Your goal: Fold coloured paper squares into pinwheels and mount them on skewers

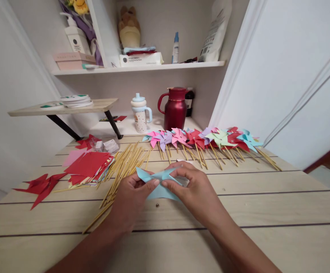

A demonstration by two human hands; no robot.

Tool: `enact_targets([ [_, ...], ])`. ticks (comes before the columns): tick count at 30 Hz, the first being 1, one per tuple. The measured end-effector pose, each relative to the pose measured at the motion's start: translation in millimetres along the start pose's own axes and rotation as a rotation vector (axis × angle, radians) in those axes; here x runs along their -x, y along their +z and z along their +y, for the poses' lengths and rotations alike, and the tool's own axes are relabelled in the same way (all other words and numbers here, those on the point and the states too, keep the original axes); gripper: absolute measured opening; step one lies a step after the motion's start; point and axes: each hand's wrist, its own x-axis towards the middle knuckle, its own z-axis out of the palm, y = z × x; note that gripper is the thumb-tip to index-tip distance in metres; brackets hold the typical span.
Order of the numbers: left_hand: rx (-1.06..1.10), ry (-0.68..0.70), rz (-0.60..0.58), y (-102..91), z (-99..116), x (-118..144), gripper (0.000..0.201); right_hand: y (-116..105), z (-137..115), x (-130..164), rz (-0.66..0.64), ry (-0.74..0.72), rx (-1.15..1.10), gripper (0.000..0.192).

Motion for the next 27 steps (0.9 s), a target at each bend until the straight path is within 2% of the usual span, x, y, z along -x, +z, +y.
enact_targets([
  [5, 0.034, 0.01, -0.022, 1.3, -3, 0, 0.019, 3, -3, 1, 0.001, 0.076, -0.01, 0.024],
  [10, 0.17, 0.013, -0.106, 2.9, 7, 0, 0.051, 2, 4, -2, 0.008, 0.288, -0.308, 0.031],
  [11, 0.169, 0.002, -0.127, 2.7, 9, 0, 0.052, 1, 5, -2, 0.018, 0.32, -0.369, 0.032],
  [16, 0.032, -0.035, -0.157, 0.2, 12, 0, 0.022, 0, 5, -4, 0.05, 0.358, -0.484, 0.032],
  [22, 0.011, -0.051, -0.101, -0.4, 8, -1, 0.023, 3, 0, -3, -0.003, 0.378, -0.497, 0.03],
  [27, 0.03, -0.042, -0.144, -0.3, 5, 0, 0.022, 6, 0, -3, -0.027, 0.364, -0.479, 0.031],
])
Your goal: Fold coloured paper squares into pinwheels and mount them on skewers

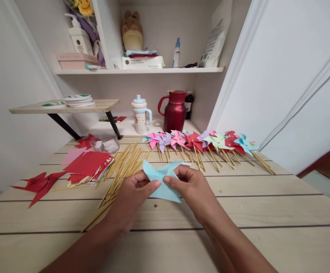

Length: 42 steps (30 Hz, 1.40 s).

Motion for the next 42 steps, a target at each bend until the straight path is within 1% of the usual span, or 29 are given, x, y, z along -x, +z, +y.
enact_targets([
  [3, 0.001, -0.003, -0.015, -0.5, -2, 0, 0.024, 1, 1, 1, -0.029, -0.011, 0.012, 0.032],
  [10, 0.044, -0.021, -0.017, 1.0, -4, 2, 0.024, 1, 5, 2, -0.033, -0.007, 0.013, 0.034],
  [14, 0.107, -0.057, 0.022, 3.3, 1, 3, 0.022, 4, 5, 2, -0.053, -0.026, -0.004, 0.032],
  [17, 0.151, -0.1, 0.065, 0.1, 6, 1, 0.027, 2, 5, 1, -0.027, -0.132, -0.016, 0.022],
  [19, 0.2, -0.129, 0.073, -4.5, 10, -1, 0.031, -4, 5, 0, 0.035, -0.226, -0.035, 0.017],
  [22, 0.274, -0.117, 0.057, -11.5, 14, -4, 0.035, -15, 5, -2, 0.114, -0.392, -0.014, 0.013],
  [24, 0.302, -0.107, 0.049, -13.9, 15, -4, 0.034, -21, 5, -4, 0.111, -0.548, 0.078, 0.009],
  [26, 0.308, -0.124, 0.051, -14.1, 16, -3, 0.032, -24, 3, -4, 0.067, -0.681, 0.218, 0.01],
  [27, 0.307, -0.139, 0.055, -13.6, 16, -2, 0.031, -24, 1, -3, 0.036, -0.725, 0.291, 0.012],
  [30, 0.313, -0.161, 0.049, -12.1, 18, 0, 0.03, -21, -1, -1, -0.023, -0.786, 0.465, 0.018],
  [34, 0.305, -0.156, 0.049, -12.3, 19, -1, 0.031, -18, 0, -1, -0.019, -0.821, 0.598, 0.022],
  [37, 0.294, -0.155, 0.052, -12.0, 17, -1, 0.033, -18, 1, -3, -0.035, -0.836, 0.612, 0.021],
  [42, 0.248, -0.137, 0.06, -9.2, 13, 0, 0.033, -16, 2, -3, -0.067, -0.865, 0.568, 0.022],
])
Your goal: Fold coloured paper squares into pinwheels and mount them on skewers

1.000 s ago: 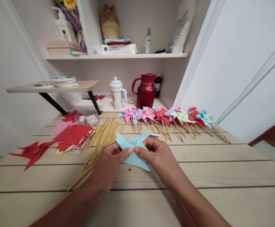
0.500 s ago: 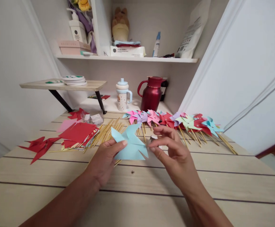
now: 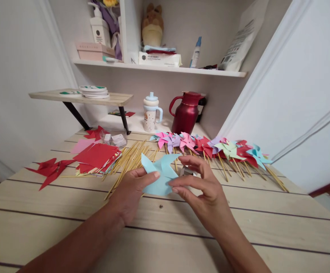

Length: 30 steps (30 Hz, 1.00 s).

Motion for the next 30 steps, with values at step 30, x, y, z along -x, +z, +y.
enact_targets([
  [30, -0.247, 0.141, 0.029, 3.7, -7.5, 1.5, 0.016, 6.6, -8.5, 2.9, 0.098, 0.198, 0.168, 0.004],
])
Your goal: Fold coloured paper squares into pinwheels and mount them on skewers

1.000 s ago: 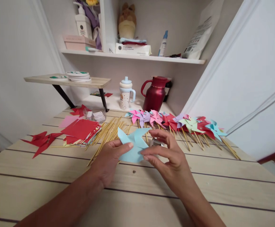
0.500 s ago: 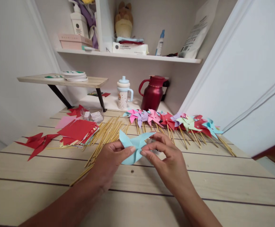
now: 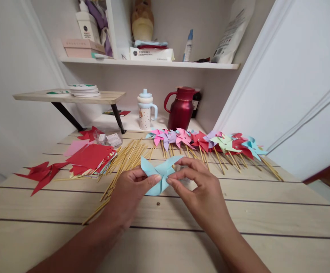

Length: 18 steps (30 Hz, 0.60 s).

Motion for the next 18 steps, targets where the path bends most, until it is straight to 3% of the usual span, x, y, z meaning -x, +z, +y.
enact_targets([
  [9, -0.003, -0.017, 0.043, 2.5, 0.0, 1.6, 0.018, 2.4, -4.0, 0.4, 0.076, -0.109, 0.1, 0.006],
  [18, 0.155, -0.155, 0.065, 0.5, 1.8, 1.9, 0.023, 1.4, -2.6, -1.4, 0.069, 0.078, -0.081, 0.005],
])
